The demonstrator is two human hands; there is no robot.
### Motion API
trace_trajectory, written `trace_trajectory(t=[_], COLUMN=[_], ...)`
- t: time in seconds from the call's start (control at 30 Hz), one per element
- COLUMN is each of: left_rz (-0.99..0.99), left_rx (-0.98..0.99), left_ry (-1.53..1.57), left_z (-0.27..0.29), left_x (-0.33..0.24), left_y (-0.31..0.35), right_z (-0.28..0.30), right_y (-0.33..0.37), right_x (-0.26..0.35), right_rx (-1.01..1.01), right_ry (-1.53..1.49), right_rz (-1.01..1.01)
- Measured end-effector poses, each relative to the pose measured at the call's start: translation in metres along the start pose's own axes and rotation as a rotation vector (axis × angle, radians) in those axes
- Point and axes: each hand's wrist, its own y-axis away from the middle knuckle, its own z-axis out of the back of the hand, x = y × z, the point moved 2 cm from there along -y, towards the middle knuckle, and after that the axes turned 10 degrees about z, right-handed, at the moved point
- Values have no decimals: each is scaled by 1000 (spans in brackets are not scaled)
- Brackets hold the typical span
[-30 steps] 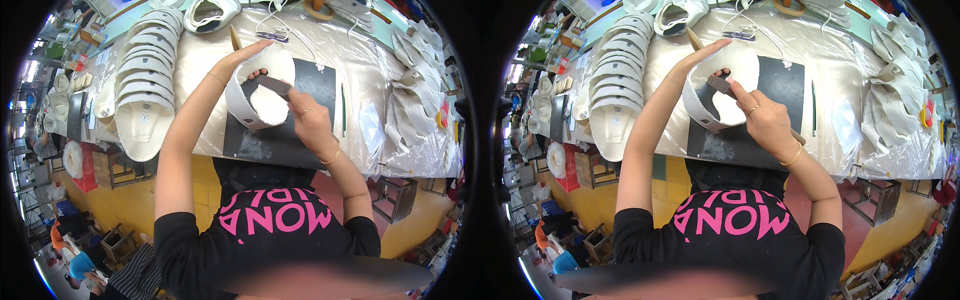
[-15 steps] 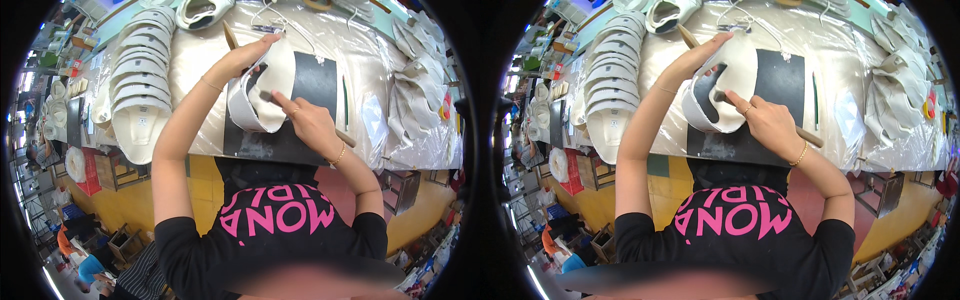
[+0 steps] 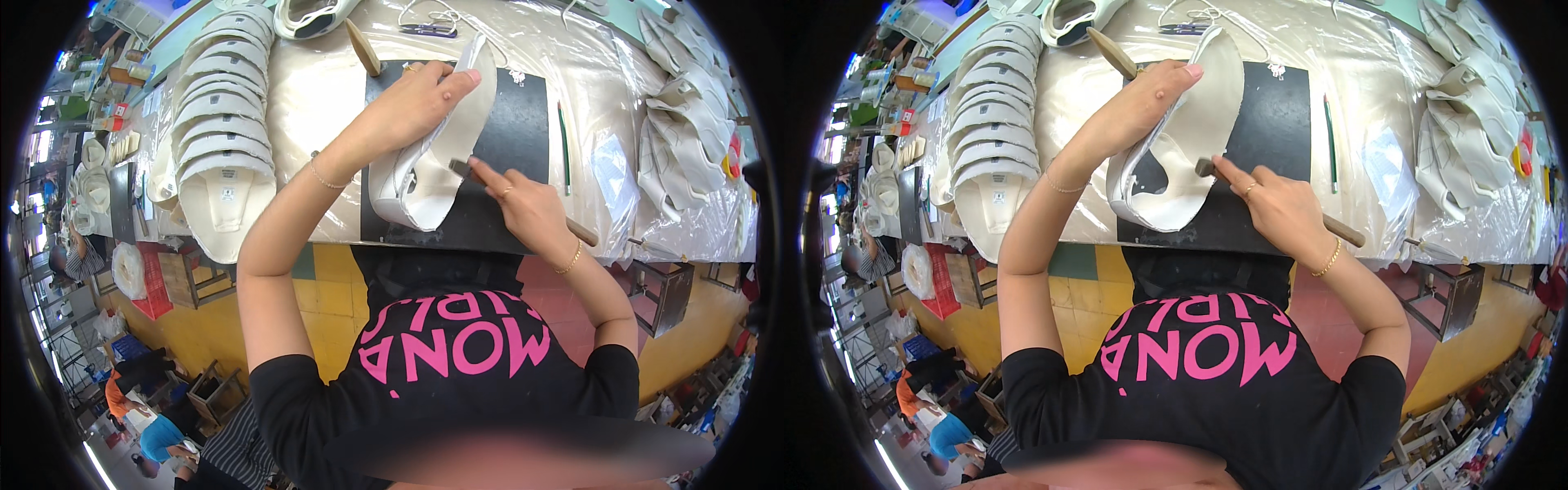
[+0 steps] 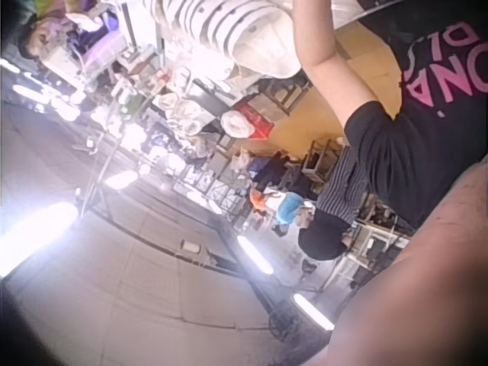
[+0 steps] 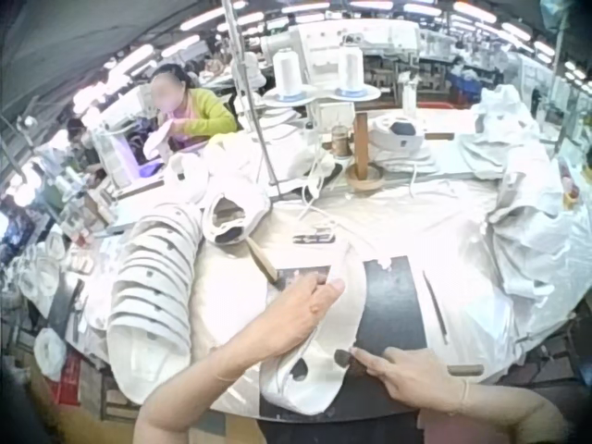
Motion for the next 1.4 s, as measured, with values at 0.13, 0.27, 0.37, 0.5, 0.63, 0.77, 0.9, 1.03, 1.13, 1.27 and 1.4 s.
trace_trajectory(t=[0.13,0.27,0.37,0.5,0.63,0.77,0.9,1.03,1.13,1.27,1.4], left_rz=[-21,79,276,151,200,62,6,214,270,-112,-124], left_rx=[-35,97,264,187,40,35,-104,-414,-230,112,125], left_ry=[-23,293,918,1179,1097,1120,1287,1457,1700,1760,1784], left_z=[-9,9,31,22,10,29,31,-11,-50,-75,-78], left_x=[-4,-6,-12,-29,-24,12,65,111,112,74,46], left_y=[16,41,71,89,57,57,76,96,101,86,76], right_z=[1,9,13,-5,-4,15,-3,-15,13,43,46], right_y=[7,11,7,-12,-25,-12,-26,-61,-73,-78,-72], right_x=[-3,-18,-47,-78,-72,-24,20,22,8,-5,-7], right_rx=[71,17,-227,-244,-355,-585,-376,-243,-336,-273,-241], right_ry=[56,38,125,329,336,-71,78,-58,-388,-812,-849], right_rz=[-10,-81,-115,-107,-94,-72,111,134,115,35,-1])
